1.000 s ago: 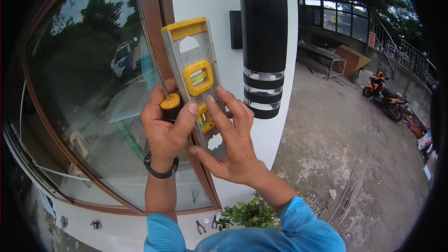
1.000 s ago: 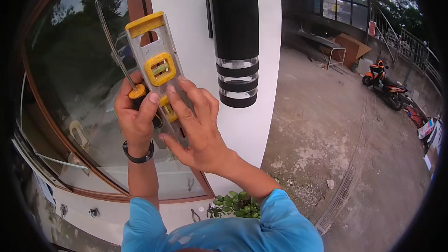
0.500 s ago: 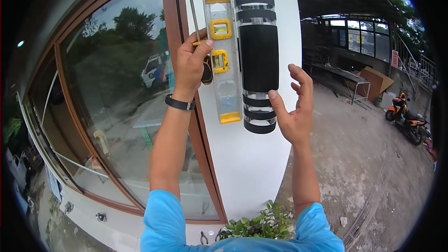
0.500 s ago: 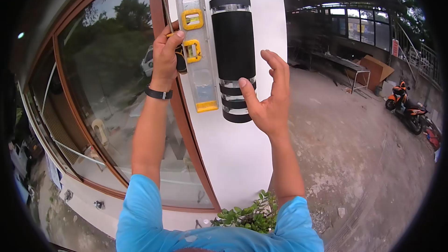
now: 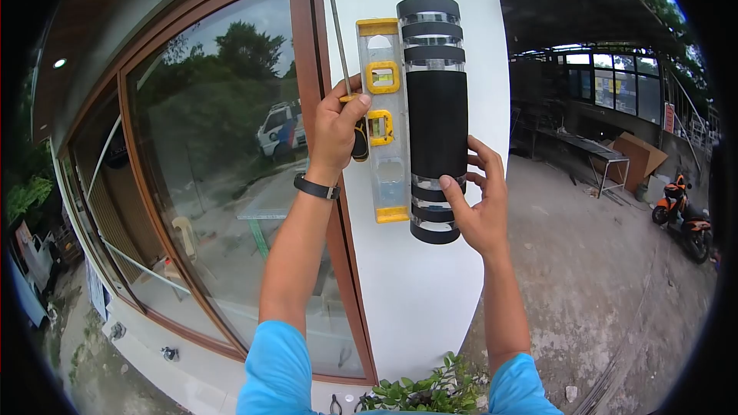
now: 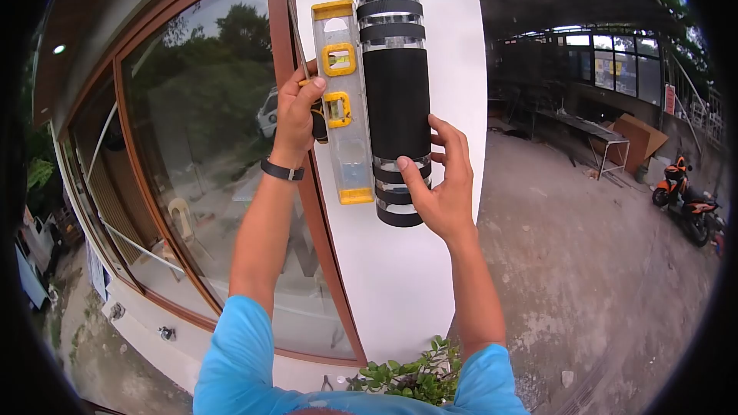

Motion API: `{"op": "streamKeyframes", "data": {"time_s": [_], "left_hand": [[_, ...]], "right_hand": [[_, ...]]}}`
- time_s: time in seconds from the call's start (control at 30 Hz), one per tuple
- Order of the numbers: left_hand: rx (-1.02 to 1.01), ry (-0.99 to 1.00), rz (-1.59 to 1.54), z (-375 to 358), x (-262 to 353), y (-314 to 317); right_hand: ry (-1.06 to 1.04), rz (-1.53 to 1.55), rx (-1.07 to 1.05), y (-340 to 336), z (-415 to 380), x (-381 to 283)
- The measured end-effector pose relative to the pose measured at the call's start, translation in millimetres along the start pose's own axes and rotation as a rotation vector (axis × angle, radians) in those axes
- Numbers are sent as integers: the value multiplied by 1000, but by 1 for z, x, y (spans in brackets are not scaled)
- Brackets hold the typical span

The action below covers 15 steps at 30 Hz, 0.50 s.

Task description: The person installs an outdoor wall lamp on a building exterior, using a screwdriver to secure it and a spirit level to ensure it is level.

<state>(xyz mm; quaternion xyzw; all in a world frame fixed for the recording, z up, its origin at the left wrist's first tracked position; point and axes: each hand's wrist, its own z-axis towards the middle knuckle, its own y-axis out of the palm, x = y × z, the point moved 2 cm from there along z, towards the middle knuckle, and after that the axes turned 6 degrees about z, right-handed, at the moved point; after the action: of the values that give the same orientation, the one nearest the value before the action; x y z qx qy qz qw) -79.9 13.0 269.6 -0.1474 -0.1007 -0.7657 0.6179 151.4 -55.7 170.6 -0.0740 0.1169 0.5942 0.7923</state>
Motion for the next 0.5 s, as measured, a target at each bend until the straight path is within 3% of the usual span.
{"op": "streamKeyframes", "data": {"time_s": [0.5], "left_hand": [[-19, -29, -69, 3, -8, -3]], "right_hand": [[19, -7, -16, -1, -1, -3]]}}
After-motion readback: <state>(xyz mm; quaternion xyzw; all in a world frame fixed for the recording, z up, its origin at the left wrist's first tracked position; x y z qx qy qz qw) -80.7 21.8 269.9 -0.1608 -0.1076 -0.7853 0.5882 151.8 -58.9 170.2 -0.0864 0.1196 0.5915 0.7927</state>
